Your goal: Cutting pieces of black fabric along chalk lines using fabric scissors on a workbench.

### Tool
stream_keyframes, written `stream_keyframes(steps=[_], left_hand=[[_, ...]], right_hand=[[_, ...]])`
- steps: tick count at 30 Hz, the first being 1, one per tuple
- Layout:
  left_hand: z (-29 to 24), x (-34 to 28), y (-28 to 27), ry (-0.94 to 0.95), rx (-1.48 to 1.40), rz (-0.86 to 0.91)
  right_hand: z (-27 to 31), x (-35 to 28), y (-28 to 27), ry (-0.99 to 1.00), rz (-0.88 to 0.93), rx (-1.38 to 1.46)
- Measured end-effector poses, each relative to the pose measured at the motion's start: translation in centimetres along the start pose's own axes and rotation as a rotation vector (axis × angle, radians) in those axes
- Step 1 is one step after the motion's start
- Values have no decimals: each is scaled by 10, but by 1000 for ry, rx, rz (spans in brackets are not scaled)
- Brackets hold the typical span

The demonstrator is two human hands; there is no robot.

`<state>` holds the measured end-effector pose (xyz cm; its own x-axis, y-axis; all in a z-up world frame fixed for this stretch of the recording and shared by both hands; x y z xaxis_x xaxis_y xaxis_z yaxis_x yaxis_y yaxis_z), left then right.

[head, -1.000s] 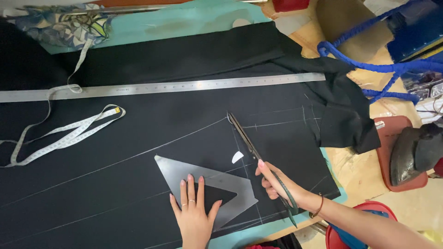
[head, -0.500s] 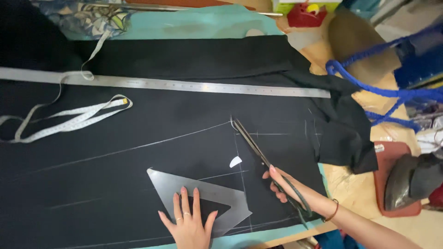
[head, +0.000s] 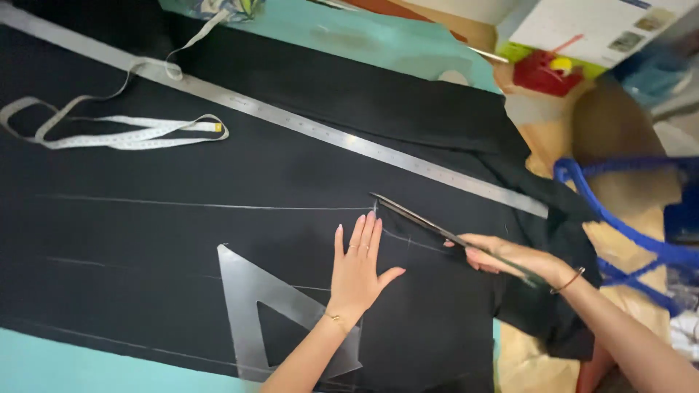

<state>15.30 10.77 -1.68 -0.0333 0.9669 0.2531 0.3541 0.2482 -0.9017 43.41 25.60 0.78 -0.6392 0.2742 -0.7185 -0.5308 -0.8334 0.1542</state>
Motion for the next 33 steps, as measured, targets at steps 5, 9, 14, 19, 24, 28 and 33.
stream_keyframes(steps=[5, 9, 14, 19, 24, 28, 33], left_hand=[[0, 1, -1, -45, -5, 39], [0, 1, -9, -35, -12, 40], [-1, -1, -4, -29, -62, -9], [-3, 0, -10, -17, -13, -29], [-3, 1, -7, -27, -28, 21], [-3, 1, -6, -38, -84, 33], [-3, 1, -8, -40, -62, 34]], right_hand=[[47, 17, -58, 89, 31, -593], [67, 41, -88, 137, 137, -568], [77, 73, -101, 58, 190, -685], [89, 78, -87, -344, 376, -842], [103, 65, -65, 116, 204, -866], [105, 67, -64, 12, 231, -868], [103, 66, -67, 219, 175, -834]])
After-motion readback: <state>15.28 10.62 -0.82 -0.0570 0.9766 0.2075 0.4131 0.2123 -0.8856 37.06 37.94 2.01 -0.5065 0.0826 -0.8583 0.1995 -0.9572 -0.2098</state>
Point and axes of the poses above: each hand's wrist, its own x-axis towards the middle knuckle, its own y-axis out of the palm, z = x × y, the point moved 2 cm from there along x, towards the middle knuckle, and after that the axes turned 1 degree about -z, right-handed, at the moved point
